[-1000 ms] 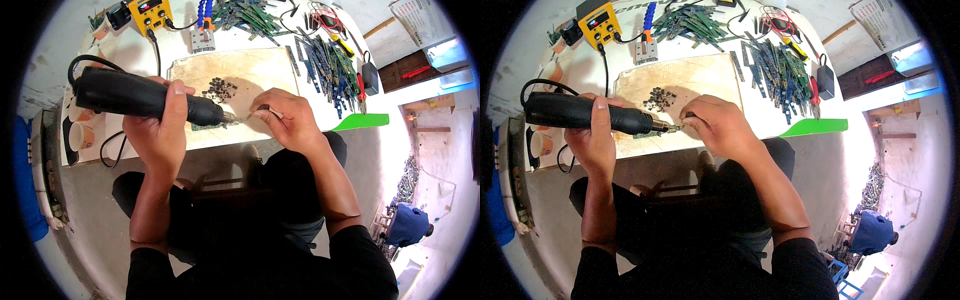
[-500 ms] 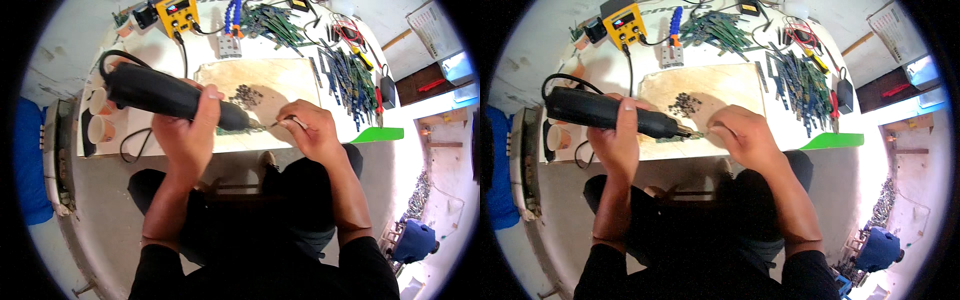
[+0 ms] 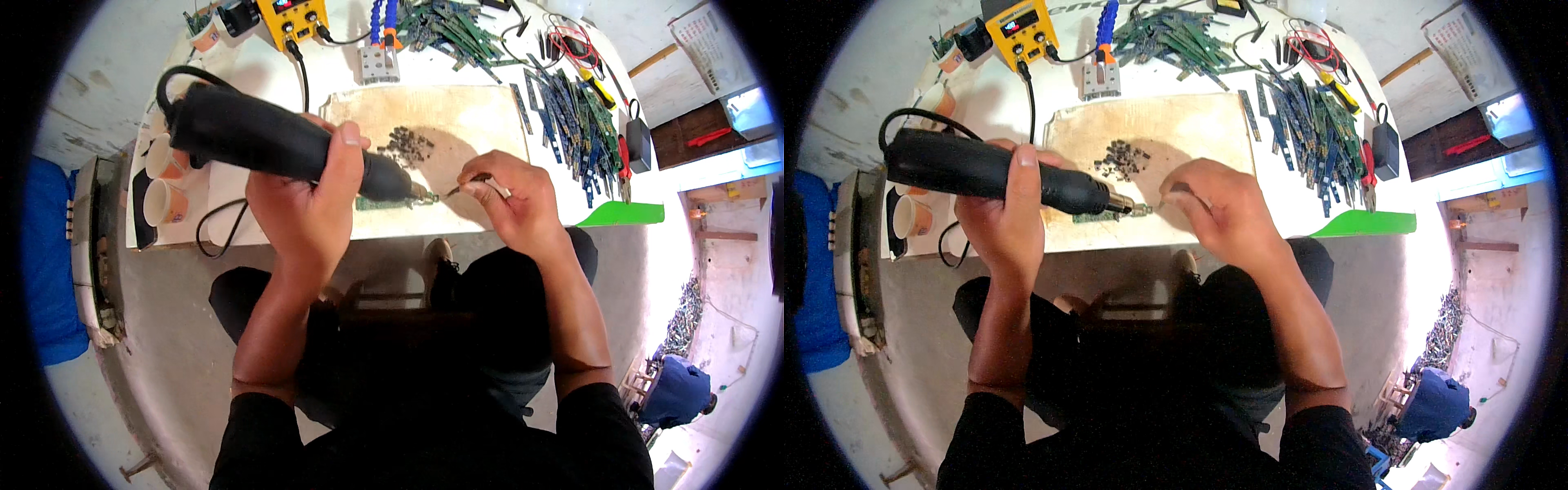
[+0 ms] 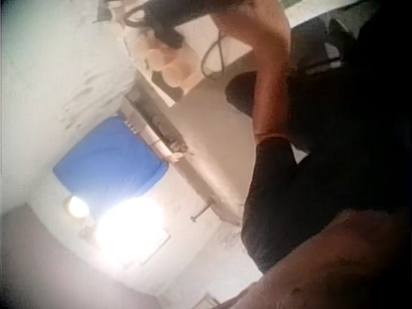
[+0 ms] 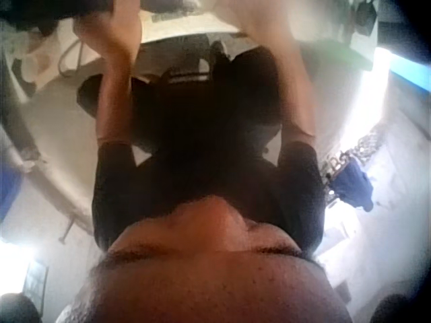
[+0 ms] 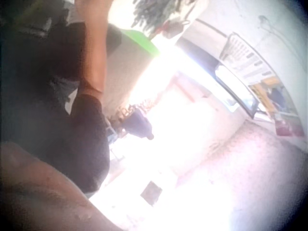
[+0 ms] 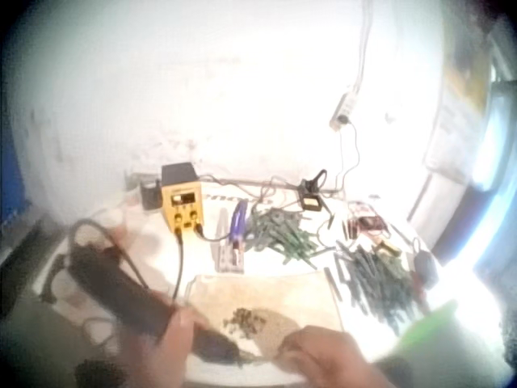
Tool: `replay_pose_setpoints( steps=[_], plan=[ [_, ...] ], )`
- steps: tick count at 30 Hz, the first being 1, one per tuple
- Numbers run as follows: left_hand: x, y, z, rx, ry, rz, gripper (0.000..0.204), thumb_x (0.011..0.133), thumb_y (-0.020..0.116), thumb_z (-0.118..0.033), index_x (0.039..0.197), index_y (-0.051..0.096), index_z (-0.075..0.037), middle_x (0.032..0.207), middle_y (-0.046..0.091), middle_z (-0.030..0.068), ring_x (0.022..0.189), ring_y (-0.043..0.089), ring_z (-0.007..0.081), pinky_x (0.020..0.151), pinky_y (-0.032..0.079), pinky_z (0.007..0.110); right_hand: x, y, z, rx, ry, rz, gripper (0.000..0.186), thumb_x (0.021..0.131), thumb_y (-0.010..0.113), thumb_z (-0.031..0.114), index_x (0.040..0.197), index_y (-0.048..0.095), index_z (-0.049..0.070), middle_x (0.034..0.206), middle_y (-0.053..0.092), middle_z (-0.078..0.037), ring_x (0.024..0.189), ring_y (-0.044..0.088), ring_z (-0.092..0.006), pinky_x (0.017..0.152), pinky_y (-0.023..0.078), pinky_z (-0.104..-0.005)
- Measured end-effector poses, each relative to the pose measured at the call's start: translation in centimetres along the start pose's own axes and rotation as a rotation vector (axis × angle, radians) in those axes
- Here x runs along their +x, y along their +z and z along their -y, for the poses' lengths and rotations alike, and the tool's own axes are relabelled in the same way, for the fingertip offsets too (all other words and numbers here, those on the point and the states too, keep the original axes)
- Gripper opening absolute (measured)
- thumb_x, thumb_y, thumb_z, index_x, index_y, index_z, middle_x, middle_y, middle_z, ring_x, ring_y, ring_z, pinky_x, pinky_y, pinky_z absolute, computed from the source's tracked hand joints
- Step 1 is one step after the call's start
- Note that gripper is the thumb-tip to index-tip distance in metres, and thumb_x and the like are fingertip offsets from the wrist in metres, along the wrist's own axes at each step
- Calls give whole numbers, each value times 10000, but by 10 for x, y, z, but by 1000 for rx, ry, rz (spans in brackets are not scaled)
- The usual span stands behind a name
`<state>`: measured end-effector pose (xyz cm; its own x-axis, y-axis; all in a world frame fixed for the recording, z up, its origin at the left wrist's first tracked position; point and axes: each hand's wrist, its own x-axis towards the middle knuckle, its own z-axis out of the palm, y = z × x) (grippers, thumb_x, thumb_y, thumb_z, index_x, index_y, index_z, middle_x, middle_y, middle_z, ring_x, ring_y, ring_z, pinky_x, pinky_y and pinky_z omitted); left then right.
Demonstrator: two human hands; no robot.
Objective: The person uses a soldering iron to apply heat to a green circuit board held with tweezers. The person works on a cluttered workbench, repeatedly applying the iron to specific points on the board while manipulating the board's position.
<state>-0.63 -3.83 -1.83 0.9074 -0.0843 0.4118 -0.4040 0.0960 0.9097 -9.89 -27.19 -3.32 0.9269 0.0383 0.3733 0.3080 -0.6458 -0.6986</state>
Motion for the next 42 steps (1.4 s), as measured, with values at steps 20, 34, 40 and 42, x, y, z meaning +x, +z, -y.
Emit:
replay_pose_setpoints(
  steps=[20,34,40,42],
  plan=[
    [2,0,-4,-55,-11,-63,100,948,780,-70,934,698,-16,827,755,58,745,694,82,703,529,222,0,0,-2,22,-1,-13,58,928,721,-33,983,707,-25,955,742,-130,882,714,-234,820,546,-322],
    [4,-7,4,14,49,-7,121,1037,655,-112,1059,627,4,860,775,164,723,723,142,612,530,239,0,1,1,37,48,-23,58,918,734,-33,970,710,-20,948,748,-127,872,718,-232,804,551,-324],
    [2,-5,2,29,30,-12,121,1037,646,-103,1060,616,12,864,772,161,764,742,166,664,561,251,0,1,2,48,53,-28,61,917,740,-26,971,712,-19,948,750,-126,872,719,-230,803,552,-325],
    [2,-2,0,-17,-20,-54,93,974,733,-91,939,694,-14,819,764,80,744,707,108,698,532,235,-1,1,2,40,58,-27,61,919,741,-22,972,713,-18,949,750,-123,871,718,-225,802,551,-323]
  ],
)
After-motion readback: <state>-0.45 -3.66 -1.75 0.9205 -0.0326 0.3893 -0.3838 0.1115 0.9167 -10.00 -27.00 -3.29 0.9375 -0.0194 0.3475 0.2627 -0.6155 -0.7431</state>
